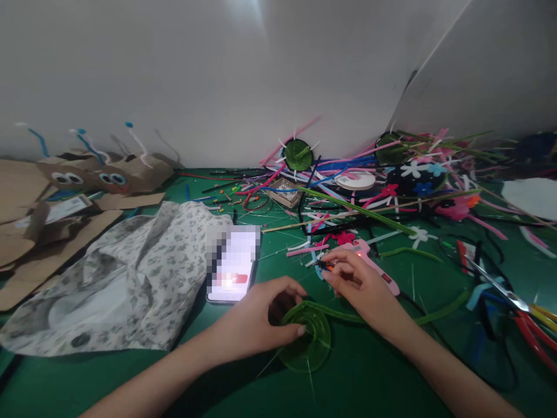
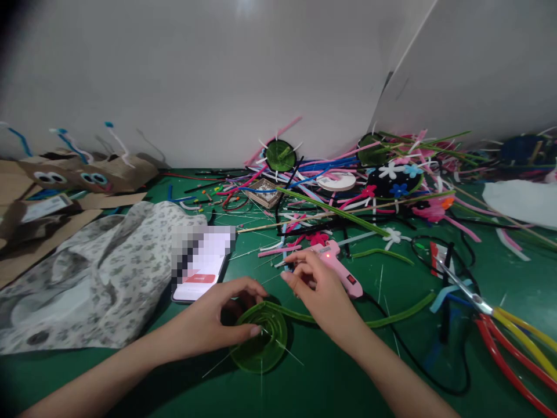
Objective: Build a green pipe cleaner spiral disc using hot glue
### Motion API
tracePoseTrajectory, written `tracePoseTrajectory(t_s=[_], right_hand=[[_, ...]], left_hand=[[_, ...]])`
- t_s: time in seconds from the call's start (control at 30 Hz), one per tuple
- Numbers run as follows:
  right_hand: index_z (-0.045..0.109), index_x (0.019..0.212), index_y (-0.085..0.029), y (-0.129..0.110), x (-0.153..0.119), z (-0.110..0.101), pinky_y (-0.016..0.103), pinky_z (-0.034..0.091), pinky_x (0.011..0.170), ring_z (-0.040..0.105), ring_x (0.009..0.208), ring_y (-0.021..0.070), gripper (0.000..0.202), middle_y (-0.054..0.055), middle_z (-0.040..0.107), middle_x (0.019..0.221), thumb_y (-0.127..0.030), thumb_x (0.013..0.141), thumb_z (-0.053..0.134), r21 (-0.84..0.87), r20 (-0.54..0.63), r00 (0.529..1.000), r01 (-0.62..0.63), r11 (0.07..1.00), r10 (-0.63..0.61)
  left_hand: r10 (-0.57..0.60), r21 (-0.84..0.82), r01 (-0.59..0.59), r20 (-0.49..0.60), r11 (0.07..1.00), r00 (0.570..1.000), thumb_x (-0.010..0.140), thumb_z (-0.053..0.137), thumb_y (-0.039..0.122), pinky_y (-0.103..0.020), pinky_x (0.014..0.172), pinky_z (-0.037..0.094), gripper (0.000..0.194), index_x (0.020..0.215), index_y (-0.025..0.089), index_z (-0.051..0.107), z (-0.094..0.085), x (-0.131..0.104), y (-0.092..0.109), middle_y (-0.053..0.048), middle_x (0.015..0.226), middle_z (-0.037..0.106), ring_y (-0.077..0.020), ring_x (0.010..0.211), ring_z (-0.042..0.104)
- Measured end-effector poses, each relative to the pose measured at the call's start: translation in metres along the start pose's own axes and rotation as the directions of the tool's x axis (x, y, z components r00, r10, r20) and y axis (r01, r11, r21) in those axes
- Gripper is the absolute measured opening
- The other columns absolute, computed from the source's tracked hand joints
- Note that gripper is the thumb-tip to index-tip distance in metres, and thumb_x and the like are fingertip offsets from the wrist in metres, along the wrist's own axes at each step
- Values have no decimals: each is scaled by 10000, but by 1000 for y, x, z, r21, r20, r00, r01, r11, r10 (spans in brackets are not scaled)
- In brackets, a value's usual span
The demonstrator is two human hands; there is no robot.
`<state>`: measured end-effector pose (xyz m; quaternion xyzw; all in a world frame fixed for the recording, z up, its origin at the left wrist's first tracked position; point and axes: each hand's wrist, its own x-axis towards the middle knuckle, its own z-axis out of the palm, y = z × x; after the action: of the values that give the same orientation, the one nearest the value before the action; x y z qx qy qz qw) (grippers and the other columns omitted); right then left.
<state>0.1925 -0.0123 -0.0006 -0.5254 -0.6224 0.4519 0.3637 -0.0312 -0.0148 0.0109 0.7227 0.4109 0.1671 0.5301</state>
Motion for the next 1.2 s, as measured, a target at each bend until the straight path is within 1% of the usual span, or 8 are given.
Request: tracePoseTrajectory(t_s=[0.13,0.3,0.47,0.57,0.77,0.83,1.03,1.2], right_hand=[[632,949,-213,-7,-3,-5,298,485,684,600,734,162,245,18,631,782,-422,822,652,-50,52,998,36,998,-33],[658,1015,-216,-19,-12,-12,336,514,801,649,916,199,267,58,690,957,-424,867,577,152,252,967,2,988,-41],[660,983,-222,-20,-17,-2,291,520,709,633,800,169,245,32,688,905,-266,747,711,-105,140,987,94,990,-78],[653,910,-218,-19,-19,4,262,518,675,634,762,155,159,12,680,839,-192,754,668,-146,87,987,149,978,-137],[660,836,-206,-23,-22,5,248,526,654,643,723,147,54,19,679,793,-171,804,635,-119,16,948,317,941,-317],[677,845,-205,-25,-22,5,242,531,662,649,723,142,77,17,684,787,-151,800,646,-101,-12,927,372,923,-375],[701,906,-199,-27,-23,5,220,546,625,656,705,130,178,23,688,792,-80,784,648,-79,-23,872,486,870,-489],[688,923,-183,-34,-25,1,170,545,618,655,680,98,264,16,698,771,4,755,608,-219,38,776,622,752,-630]], left_hand=[[6,-49,-8,-45,999,999,755,661,188,-250,642,497,294,1035,201,572,1,3,-5,-14,928,641,-152,784,620],[23,-57,-30,-121,998,992,761,646,172,-224,598,493,204,956,186,589,3,8,-10,-7,861,653,-139,752,624],[50,-44,-62,-228,997,972,778,645,186,-242,607,522,117,889,174,612,9,9,-9,-20,825,664,-149,740,642],[179,82,-161,-325,984,929,797,639,173,-243,610,537,72,867,178,626,10,8,-11,-35,829,672,-160,759,654],[589,344,-485,-347,804,730,808,615,46,-249,688,551,243,975,220,590,8,3,-16,-32,844,684,-154,783,665],[617,353,-512,-339,783,710,801,616,24,-245,687,552,291,1008,226,583,7,2,-15,-33,849,686,-152,781,666],[612,279,-545,-311,791,728,805,619,30,-240,684,564,289,1023,220,622,5,2,-13,-52,872,697,-161,796,681],[701,331,-622,-244,710,671,841,584,32,-227,685,582,311,1063,243,635,1,-2,-8,-51,856,692,-152,779,694]])
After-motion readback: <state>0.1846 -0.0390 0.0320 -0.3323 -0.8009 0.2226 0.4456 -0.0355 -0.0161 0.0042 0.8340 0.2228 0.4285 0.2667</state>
